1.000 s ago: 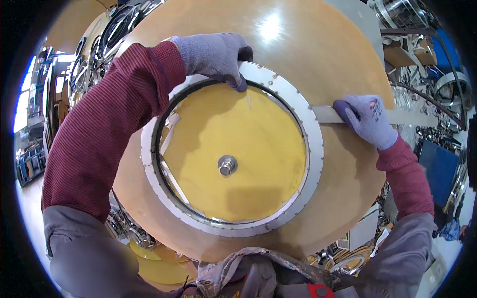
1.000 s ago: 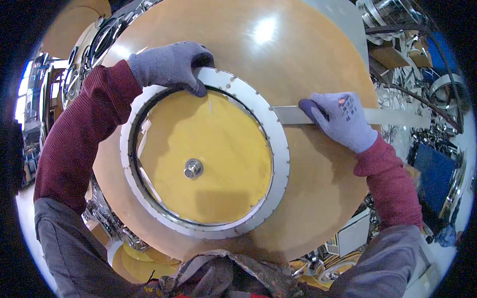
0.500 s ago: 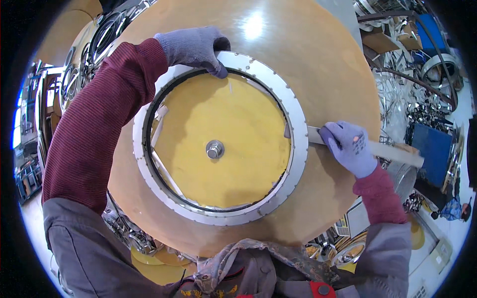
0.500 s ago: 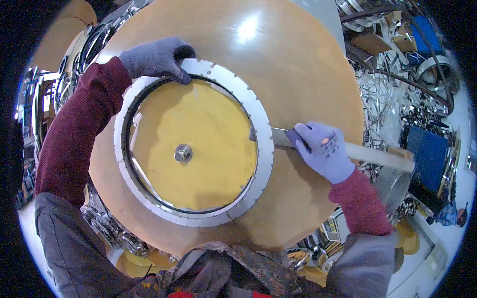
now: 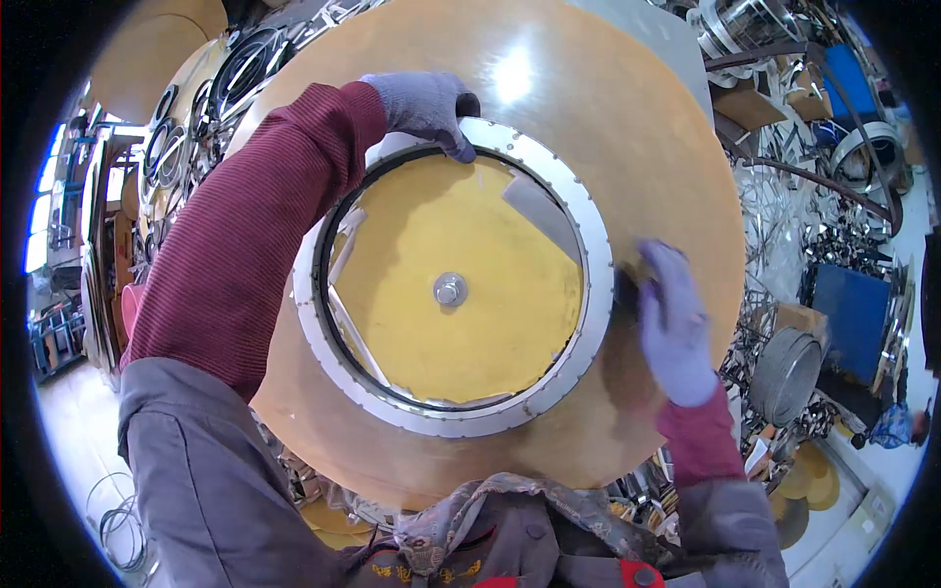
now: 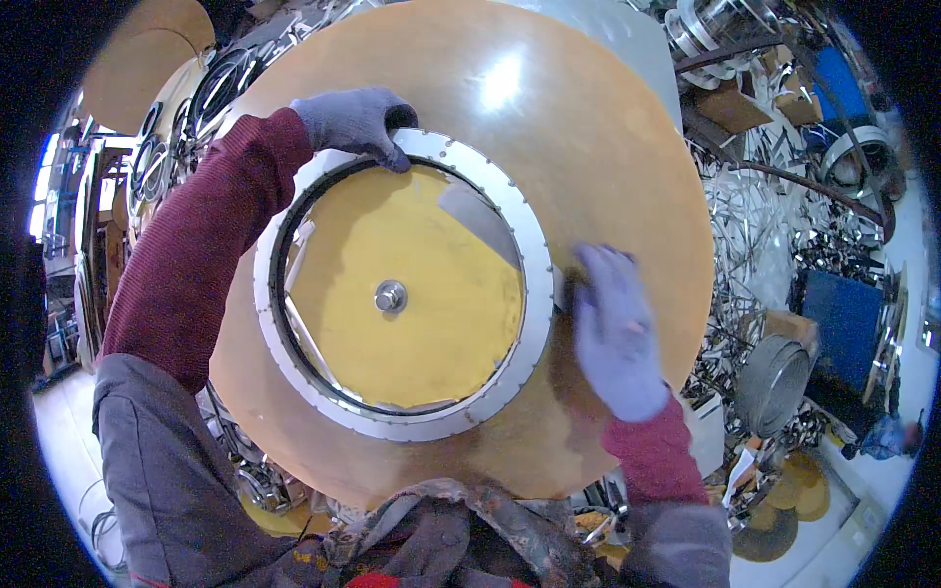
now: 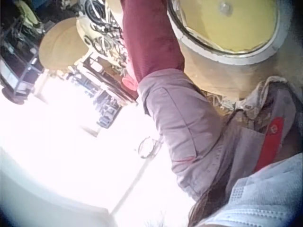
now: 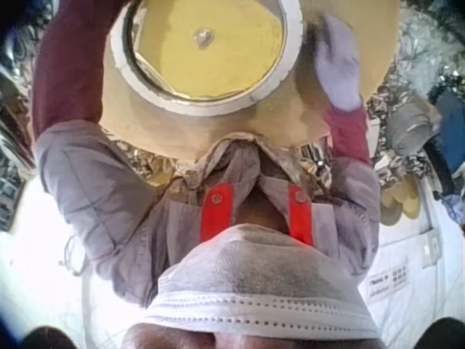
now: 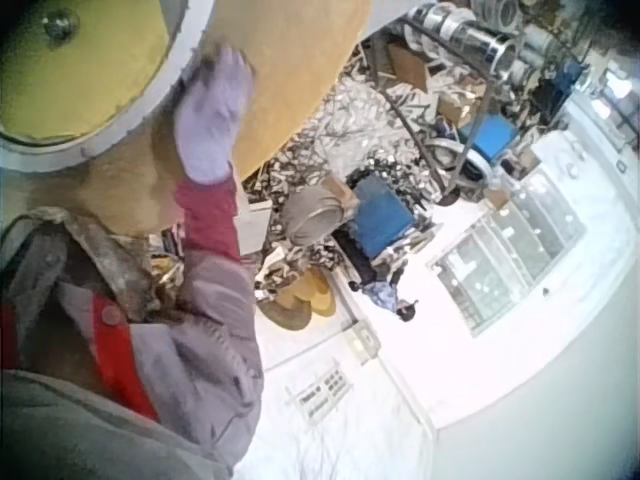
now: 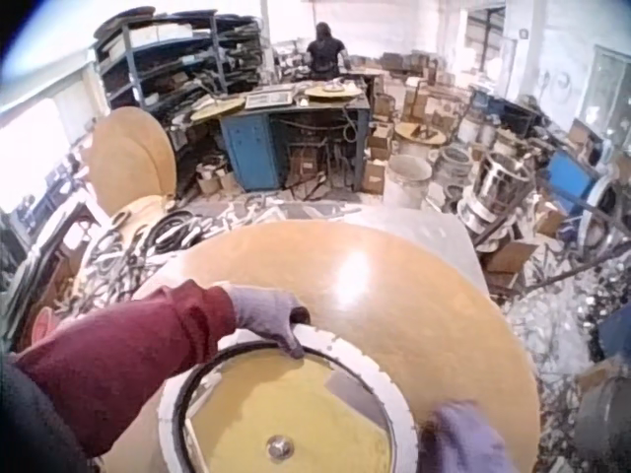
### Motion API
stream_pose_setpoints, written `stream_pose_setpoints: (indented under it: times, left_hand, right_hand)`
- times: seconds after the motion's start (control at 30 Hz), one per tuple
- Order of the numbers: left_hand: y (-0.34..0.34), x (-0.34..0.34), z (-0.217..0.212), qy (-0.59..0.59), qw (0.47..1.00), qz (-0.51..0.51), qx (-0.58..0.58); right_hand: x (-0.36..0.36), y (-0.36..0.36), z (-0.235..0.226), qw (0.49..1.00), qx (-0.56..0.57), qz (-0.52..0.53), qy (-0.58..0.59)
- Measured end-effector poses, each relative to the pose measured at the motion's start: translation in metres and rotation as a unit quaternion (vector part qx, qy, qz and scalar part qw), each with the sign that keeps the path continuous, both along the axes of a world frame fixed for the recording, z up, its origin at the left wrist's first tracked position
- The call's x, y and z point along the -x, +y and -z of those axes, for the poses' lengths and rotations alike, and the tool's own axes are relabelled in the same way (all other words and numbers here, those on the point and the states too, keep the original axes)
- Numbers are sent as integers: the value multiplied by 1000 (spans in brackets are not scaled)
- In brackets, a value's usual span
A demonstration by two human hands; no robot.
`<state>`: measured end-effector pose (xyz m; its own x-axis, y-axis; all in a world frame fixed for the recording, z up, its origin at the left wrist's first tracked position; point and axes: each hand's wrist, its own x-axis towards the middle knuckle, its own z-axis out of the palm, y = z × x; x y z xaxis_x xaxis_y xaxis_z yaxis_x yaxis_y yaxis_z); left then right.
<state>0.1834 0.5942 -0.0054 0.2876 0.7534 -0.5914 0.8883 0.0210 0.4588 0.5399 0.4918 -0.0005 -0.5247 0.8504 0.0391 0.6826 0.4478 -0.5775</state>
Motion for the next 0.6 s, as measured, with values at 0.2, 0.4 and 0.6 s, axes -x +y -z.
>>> stream_pose_setpoints:
  times: [0.2, 0.4, 0.6]
  left_hand:
    - [2, 5, 3, -24, 1000, 1, 1]
    - [5, 3, 3, -14, 1000, -1, 20]
    - [2, 7, 3, 14, 1000, 10, -10]
  right_hand:
    - [-170, -78, 1, 965, 93, 39, -242]
    - [-199, -100, -1, 974, 132, 73, -172]
    - [-158, -128, -26, 964, 186, 89, -168]
